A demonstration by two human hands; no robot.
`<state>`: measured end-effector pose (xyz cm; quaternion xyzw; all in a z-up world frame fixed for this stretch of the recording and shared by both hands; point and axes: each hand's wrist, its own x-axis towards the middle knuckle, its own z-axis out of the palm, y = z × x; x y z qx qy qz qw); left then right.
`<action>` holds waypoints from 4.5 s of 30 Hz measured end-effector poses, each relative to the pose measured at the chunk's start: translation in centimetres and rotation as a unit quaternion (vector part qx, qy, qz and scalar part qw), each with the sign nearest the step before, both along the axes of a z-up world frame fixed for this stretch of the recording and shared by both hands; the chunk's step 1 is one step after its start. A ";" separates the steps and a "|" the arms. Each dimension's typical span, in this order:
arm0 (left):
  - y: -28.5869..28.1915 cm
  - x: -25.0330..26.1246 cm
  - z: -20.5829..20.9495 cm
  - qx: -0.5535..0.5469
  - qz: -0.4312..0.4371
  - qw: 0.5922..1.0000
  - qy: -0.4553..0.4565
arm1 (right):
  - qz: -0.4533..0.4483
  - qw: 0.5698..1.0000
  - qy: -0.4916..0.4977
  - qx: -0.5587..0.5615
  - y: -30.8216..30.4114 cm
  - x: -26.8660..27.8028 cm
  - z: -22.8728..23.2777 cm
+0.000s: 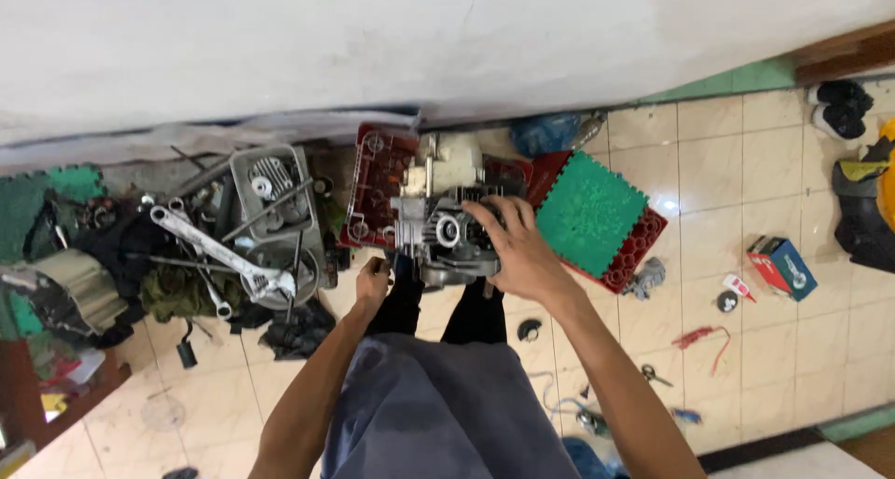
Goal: The person works on a disassembled engine block placed on a red crate. They use a T-handle wrench to tighten bolts on the engine's cylinder head. The person also handles a metal engine casing and various tools scattered on the floor.
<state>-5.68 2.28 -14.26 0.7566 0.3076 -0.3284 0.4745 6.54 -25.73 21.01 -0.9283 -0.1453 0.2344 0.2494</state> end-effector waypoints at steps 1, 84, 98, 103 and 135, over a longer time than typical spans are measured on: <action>0.0 -1.2 -1.4 -0.004 0.000 1.000 -0.001 | 0.000 1.000 -0.001 -0.004 0.0 -0.3 -0.2; -12.8 11.8 33.8 0.160 -0.463 0.717 -0.496 | -0.517 0.810 0.038 0.275 -5.5 -18.2 -20.7; -8.8 11.1 28.2 0.007 -0.223 0.887 -0.405 | -0.683 0.435 0.188 0.555 -4.8 -13.2 -25.1; -10.3 10.6 30.0 -0.008 -0.250 0.863 -0.440 | -0.589 0.340 0.198 0.706 -5.0 -12.3 -27.5; -2.7 14.9 5.7 0.107 -0.132 0.980 -0.107 | -0.407 0.386 0.498 0.661 -11.0 -7.4 -47.1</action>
